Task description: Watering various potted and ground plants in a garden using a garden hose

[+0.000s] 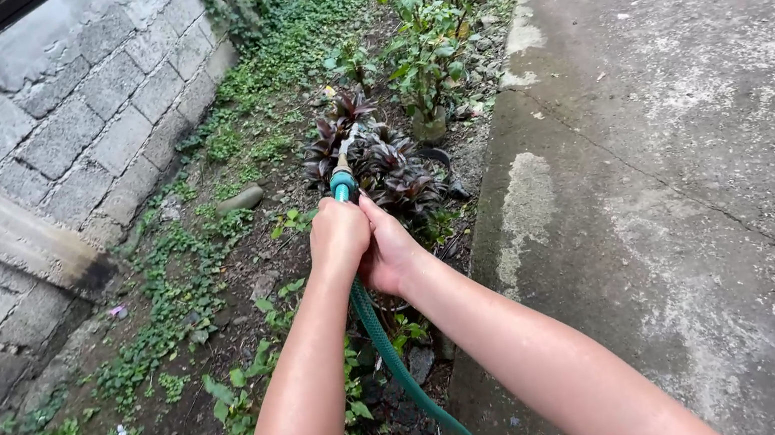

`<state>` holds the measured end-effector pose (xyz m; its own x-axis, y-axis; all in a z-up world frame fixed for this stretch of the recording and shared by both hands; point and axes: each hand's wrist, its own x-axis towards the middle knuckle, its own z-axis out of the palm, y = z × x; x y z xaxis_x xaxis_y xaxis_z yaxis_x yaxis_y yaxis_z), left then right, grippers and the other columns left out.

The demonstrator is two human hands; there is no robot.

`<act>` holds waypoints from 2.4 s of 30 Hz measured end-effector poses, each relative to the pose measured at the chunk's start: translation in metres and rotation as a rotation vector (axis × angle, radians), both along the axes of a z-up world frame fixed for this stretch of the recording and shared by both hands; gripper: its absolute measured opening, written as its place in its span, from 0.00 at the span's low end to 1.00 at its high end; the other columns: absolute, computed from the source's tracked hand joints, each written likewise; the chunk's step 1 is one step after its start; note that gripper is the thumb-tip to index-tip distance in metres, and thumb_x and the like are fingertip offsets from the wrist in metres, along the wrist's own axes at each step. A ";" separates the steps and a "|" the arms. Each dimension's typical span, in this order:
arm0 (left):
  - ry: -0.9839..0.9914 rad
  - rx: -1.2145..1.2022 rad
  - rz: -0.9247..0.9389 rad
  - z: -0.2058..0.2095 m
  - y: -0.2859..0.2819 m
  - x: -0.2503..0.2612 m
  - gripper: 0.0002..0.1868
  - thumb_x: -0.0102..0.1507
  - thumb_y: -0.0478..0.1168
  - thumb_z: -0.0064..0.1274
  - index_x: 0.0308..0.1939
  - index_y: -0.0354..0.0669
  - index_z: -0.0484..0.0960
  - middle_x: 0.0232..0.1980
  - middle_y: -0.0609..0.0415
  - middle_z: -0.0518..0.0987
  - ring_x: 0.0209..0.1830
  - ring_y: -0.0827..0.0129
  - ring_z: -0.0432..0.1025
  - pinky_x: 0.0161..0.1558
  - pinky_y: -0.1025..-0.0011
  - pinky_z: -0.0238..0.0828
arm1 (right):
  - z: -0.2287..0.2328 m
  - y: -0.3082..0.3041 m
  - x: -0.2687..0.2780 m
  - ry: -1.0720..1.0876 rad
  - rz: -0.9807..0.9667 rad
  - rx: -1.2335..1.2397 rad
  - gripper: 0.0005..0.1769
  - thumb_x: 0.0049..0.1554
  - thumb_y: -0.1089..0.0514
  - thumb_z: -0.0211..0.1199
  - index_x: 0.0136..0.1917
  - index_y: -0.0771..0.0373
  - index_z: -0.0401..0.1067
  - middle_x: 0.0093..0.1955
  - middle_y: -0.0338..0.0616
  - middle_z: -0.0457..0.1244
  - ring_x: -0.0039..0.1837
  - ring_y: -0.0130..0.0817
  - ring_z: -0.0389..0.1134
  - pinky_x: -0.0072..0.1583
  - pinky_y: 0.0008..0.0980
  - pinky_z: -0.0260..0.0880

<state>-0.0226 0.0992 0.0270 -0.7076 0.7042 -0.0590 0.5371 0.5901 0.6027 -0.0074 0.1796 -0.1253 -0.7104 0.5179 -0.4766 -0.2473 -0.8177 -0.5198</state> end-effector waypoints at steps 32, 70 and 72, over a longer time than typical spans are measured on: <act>-0.360 0.093 0.279 -0.133 0.191 0.069 0.26 0.67 0.49 0.34 0.55 0.34 0.80 0.55 0.32 0.81 0.64 0.40 0.72 0.63 0.48 0.70 | -0.067 0.166 0.090 -0.154 0.182 0.044 0.30 0.53 0.37 0.67 0.57 0.61 0.77 0.50 0.52 0.70 0.55 0.49 0.72 0.57 0.53 0.72; -0.635 0.407 0.568 -0.296 0.423 0.160 0.21 0.68 0.46 0.37 0.51 0.31 0.77 0.37 0.38 0.72 0.35 0.47 0.65 0.36 0.52 0.62 | -0.102 0.376 0.185 -0.631 0.439 0.245 0.35 0.57 0.33 0.62 0.64 0.62 0.69 0.60 0.55 0.64 0.64 0.53 0.64 0.59 0.62 0.65; -0.647 0.451 0.584 -0.307 0.437 0.159 0.20 0.69 0.45 0.37 0.50 0.31 0.76 0.35 0.39 0.71 0.32 0.48 0.64 0.34 0.52 0.62 | -0.078 0.381 0.188 -0.681 0.436 0.150 0.20 0.62 0.40 0.54 0.44 0.58 0.73 0.41 0.49 0.67 0.44 0.43 0.66 0.45 0.42 0.65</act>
